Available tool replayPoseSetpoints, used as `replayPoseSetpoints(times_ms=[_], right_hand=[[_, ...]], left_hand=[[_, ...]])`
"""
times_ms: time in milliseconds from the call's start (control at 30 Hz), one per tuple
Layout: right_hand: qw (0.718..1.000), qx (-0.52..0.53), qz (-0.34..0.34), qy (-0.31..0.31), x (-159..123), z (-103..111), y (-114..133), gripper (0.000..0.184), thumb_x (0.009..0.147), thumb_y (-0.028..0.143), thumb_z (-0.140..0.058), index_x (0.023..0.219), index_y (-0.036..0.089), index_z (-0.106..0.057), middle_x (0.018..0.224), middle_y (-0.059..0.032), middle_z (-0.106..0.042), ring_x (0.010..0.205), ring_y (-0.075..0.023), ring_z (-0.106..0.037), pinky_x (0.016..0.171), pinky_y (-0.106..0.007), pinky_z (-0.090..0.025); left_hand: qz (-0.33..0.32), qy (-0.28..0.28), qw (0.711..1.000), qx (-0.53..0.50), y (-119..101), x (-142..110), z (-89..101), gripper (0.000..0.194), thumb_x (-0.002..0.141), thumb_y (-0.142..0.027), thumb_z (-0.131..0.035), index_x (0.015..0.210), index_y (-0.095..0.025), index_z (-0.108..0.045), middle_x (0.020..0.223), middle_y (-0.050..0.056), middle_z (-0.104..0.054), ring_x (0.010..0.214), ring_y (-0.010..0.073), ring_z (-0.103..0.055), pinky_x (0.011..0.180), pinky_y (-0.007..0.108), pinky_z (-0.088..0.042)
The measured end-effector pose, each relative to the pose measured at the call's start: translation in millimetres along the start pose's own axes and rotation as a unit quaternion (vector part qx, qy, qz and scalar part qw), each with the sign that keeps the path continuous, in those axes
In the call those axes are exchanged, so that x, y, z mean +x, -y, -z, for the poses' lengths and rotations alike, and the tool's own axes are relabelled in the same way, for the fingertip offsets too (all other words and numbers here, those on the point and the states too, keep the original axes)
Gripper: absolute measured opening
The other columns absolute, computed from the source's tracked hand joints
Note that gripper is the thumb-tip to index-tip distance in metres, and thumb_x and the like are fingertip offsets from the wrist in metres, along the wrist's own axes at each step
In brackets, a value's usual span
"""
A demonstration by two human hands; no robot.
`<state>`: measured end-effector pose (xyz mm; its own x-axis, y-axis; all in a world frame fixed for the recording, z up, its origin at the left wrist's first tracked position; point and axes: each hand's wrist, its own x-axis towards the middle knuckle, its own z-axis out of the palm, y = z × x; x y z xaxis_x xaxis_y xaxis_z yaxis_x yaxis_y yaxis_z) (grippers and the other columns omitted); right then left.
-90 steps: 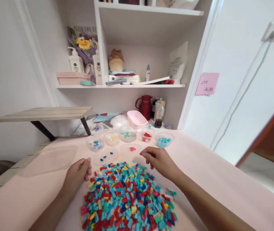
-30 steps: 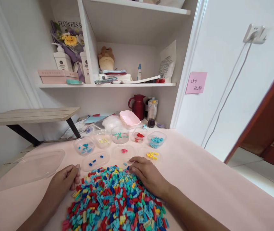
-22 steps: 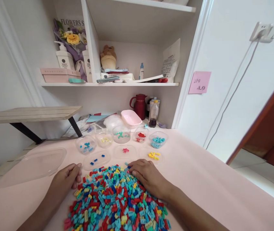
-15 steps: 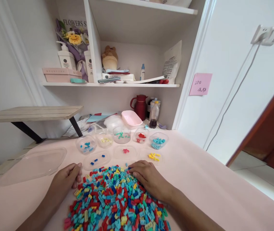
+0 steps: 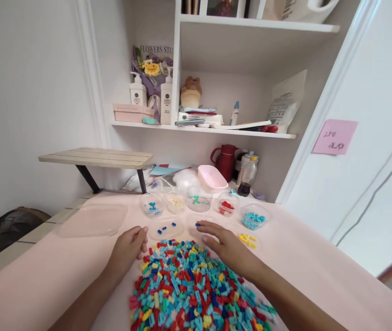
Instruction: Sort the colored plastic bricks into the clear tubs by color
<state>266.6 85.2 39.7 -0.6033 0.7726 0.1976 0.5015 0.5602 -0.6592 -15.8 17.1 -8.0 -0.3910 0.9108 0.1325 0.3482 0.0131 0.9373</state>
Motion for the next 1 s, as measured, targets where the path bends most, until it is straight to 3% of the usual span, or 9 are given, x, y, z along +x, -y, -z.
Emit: replayPoseSetpoints(times_ms=[133,267,333,433,567,633,700,833,1000], right_hand=[[0.997,-0.022,0.067,0.032,40,-24,15,0.042,0.092,0.046,-0.044,0.120,0.022,-0.064,0.135,-0.0093,-0.054,0.126,-0.0260,-0.047,0.109,-0.047,-0.031],[0.996,-0.028,0.080,0.027,52,-27,19,0.037,0.091,0.044,-0.046,0.113,0.022,-0.067,0.147,-0.0093,-0.038,0.131,-0.0280,-0.039,0.107,-0.048,-0.032],[0.998,-0.008,0.065,-0.001,42,-17,18,0.035,0.090,0.045,-0.048,0.111,0.024,-0.067,0.147,-0.0084,-0.037,0.132,-0.0288,-0.038,0.105,-0.047,-0.035],[0.997,0.043,0.039,-0.045,15,6,9,0.033,0.089,0.047,-0.049,0.105,0.025,-0.069,0.133,-0.0086,-0.053,0.122,-0.0280,-0.048,0.099,-0.044,-0.040],[0.979,0.165,-0.036,-0.112,-28,35,-10,0.040,0.089,0.051,-0.047,0.101,0.020,-0.068,0.087,-0.0072,-0.068,0.075,-0.0197,-0.064,0.070,-0.034,-0.050],[0.963,0.217,-0.069,-0.141,-42,47,-20,0.042,0.090,0.052,-0.046,0.102,0.017,-0.066,0.073,-0.0040,-0.065,0.054,-0.0139,-0.057,0.052,-0.028,-0.044],[0.956,0.232,-0.084,-0.156,-50,56,-28,0.041,0.089,0.051,-0.047,0.100,0.016,-0.066,0.069,-0.0025,-0.063,0.049,-0.0112,-0.053,0.046,-0.025,-0.038],[0.974,0.178,-0.105,-0.091,-55,67,-34,0.034,0.090,0.043,-0.047,0.097,0.017,-0.067,0.078,-0.0043,-0.065,0.056,-0.0123,-0.058,0.049,-0.024,-0.040],[0.997,-0.030,-0.061,0.038,-60,60,-30,0.026,0.085,0.025,-0.052,0.105,0.026,-0.068,0.098,-0.0028,-0.068,0.074,-0.0159,-0.064,0.068,-0.028,-0.046]], left_hand=[[-0.002,-0.004,1.000,-0.007,-2,-2,1.1,0.040,0.079,-0.056,-0.047,0.059,-0.022,-0.052,0.046,-0.004,-0.057,0.036,0.0121,-0.050,0.043,0.023,-0.037],[-0.001,-0.005,1.000,-0.013,-4,-3,1.9,0.040,0.079,-0.056,-0.046,0.059,-0.022,-0.053,0.047,-0.004,-0.057,0.036,0.0115,-0.050,0.043,0.023,-0.038],[0.001,-0.005,1.000,-0.013,-4,-3,2.1,0.040,0.079,-0.056,-0.047,0.059,-0.022,-0.053,0.047,-0.004,-0.057,0.036,0.0114,-0.050,0.043,0.023,-0.038],[0.003,0.001,1.000,-0.009,-3,-2,2.3,0.040,0.079,-0.056,-0.048,0.060,-0.021,-0.053,0.048,-0.004,-0.056,0.038,0.0115,-0.049,0.043,0.023,-0.038],[0.006,0.014,1.000,0.002,-8,0,3.3,0.041,0.077,-0.058,-0.050,0.060,-0.021,-0.053,0.049,-0.004,-0.056,0.040,0.0115,-0.048,0.044,0.023,-0.038],[0.008,0.027,1.000,0.009,-10,2,4.2,0.042,0.076,-0.060,-0.051,0.059,-0.021,-0.053,0.049,-0.004,-0.056,0.041,0.0116,-0.048,0.045,0.023,-0.038],[0.014,0.035,0.999,0.032,-10,5,4.9,0.043,0.075,-0.061,-0.052,0.059,-0.021,-0.055,0.051,-0.004,-0.058,0.044,0.0122,-0.050,0.049,0.024,-0.040],[0.023,0.038,0.997,0.068,-10,8,5.7,0.044,0.074,-0.065,-0.052,0.061,-0.022,-0.057,0.054,-0.004,-0.060,0.046,0.0140,-0.052,0.051,0.026,-0.041],[0.026,0.038,0.994,0.104,-14,7,4.7,0.045,0.076,-0.064,-0.049,0.061,-0.022,-0.057,0.052,-0.004,-0.058,0.049,0.0147,-0.051,0.054,0.026,-0.040]])
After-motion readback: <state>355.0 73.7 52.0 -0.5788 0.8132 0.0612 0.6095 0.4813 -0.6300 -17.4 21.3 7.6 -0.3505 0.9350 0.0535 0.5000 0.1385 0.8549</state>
